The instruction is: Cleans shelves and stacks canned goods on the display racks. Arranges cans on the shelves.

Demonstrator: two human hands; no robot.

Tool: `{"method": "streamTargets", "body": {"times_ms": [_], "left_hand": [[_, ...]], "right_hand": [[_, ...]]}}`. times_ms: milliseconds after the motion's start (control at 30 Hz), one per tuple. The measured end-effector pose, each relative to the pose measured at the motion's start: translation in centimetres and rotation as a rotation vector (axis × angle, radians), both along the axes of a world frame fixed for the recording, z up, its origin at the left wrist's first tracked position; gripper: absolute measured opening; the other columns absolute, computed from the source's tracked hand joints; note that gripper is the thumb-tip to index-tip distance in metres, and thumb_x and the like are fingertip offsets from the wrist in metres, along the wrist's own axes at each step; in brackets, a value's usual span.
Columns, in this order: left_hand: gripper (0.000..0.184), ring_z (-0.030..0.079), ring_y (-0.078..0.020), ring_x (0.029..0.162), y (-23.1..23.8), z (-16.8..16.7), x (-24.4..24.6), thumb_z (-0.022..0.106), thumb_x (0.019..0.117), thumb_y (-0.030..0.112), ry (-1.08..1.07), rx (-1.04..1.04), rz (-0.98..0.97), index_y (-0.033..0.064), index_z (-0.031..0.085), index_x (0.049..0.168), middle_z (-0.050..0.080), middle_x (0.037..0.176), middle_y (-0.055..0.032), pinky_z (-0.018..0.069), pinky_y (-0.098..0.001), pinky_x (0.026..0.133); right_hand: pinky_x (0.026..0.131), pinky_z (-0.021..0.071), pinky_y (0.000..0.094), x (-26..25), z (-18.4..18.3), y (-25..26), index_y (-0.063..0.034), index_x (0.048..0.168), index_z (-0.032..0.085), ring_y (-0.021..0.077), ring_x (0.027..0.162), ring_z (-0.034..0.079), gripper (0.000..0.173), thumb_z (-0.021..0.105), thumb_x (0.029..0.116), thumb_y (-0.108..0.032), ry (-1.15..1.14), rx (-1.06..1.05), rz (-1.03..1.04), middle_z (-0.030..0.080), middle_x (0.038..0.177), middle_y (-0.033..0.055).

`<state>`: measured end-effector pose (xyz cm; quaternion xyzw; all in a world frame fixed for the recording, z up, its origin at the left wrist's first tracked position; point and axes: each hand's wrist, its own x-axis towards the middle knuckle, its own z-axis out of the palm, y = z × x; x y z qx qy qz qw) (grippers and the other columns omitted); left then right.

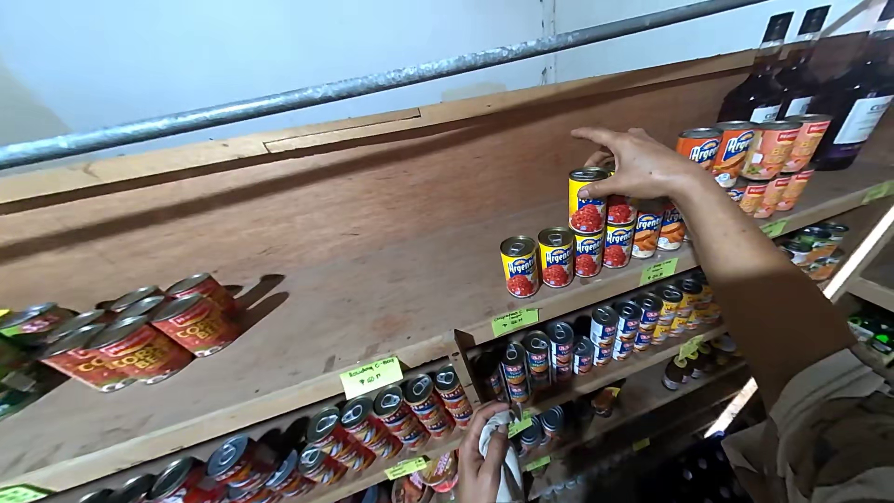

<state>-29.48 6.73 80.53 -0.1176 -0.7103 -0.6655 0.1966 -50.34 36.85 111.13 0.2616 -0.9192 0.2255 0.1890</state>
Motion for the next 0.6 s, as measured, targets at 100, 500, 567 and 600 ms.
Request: {"method": "streamTargets", "body": {"times_ms": [100,500,567,600], "left_hand": [[0.028,0.064,0.0029,0.098,-0.09,-0.28,-0.17,0.050,0.0951,0.002,0.013,-0.003,-0.007,0.0052,0.068,0.116,0.069,0.113,0.0048,0.0535,-0.0176,0.087],[0.028,0.064,0.0021,0.098,0.01,-0.30,-0.16,0.050,0.0946,0.000,0.006,-0.004,-0.019,0.0013,0.067,0.116,0.069,0.113,0.0024,0.0536,-0.0182,0.088],[0.028,0.064,0.0022,0.099,0.03,-0.28,-0.13,0.049,0.0941,0.000,0.002,-0.010,-0.024,0.0001,0.067,0.116,0.069,0.113,0.0019,0.0536,-0.0186,0.088],[0.028,0.064,0.0024,0.099,0.02,-0.33,-0.11,0.049,0.0946,0.000,0.000,-0.012,-0.028,0.0000,0.067,0.116,0.069,0.113,0.0021,0.0536,-0.0187,0.089]], "right_hand": [[0.115,0.0289,0.0616,0.08,0.02,-0.01,-0.0161,0.158,0.038,0.0289,0.111,0.065,0.088,0.084,0.0845,-0.032,-0.012,0.006,-0.003,0.074,0.114,0.0083],[0.105,0.0435,0.0605,0.17,0.32,0.29,-0.0155,0.156,0.042,0.0348,0.119,0.063,0.078,0.077,0.0908,-0.038,-0.061,0.012,-0.001,0.067,0.129,0.0136],[0.108,0.0408,0.0612,0.35,0.36,0.33,-0.0152,0.156,0.042,0.0366,0.125,0.060,0.077,0.076,0.0911,-0.042,-0.047,0.011,-0.002,0.064,0.136,0.0155],[0.110,0.0381,0.0616,0.51,0.40,0.27,-0.0142,0.155,0.044,0.0368,0.128,0.058,0.076,0.075,0.0915,-0.043,-0.021,0.011,0.003,0.062,0.138,0.0159]]}}
